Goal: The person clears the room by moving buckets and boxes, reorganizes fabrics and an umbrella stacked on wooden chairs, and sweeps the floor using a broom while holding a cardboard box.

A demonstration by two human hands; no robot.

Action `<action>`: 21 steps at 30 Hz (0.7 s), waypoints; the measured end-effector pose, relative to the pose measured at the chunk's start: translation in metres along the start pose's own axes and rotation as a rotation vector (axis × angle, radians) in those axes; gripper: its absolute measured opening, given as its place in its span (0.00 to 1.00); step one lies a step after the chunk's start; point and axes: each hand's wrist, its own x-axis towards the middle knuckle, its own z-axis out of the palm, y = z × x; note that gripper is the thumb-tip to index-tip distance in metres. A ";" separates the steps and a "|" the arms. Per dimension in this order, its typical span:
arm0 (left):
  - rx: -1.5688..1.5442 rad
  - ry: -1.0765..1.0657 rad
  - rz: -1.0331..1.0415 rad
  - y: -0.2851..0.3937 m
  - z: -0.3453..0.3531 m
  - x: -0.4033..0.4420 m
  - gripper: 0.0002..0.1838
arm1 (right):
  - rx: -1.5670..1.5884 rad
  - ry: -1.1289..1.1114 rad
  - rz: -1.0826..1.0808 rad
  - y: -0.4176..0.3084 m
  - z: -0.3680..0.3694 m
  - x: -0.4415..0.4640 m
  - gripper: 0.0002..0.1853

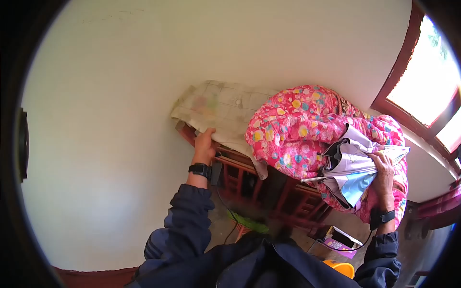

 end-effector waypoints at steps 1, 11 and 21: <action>-0.017 -0.037 0.153 0.014 0.009 -0.005 0.19 | -0.009 0.010 -0.022 0.002 0.001 0.001 0.20; 0.910 0.003 1.525 0.208 0.064 -0.086 0.13 | 0.016 -0.018 -0.013 0.008 -0.005 -0.003 0.21; 1.081 -0.511 1.642 0.219 0.221 -0.274 0.15 | -0.011 0.081 -0.096 0.031 0.007 -0.012 0.16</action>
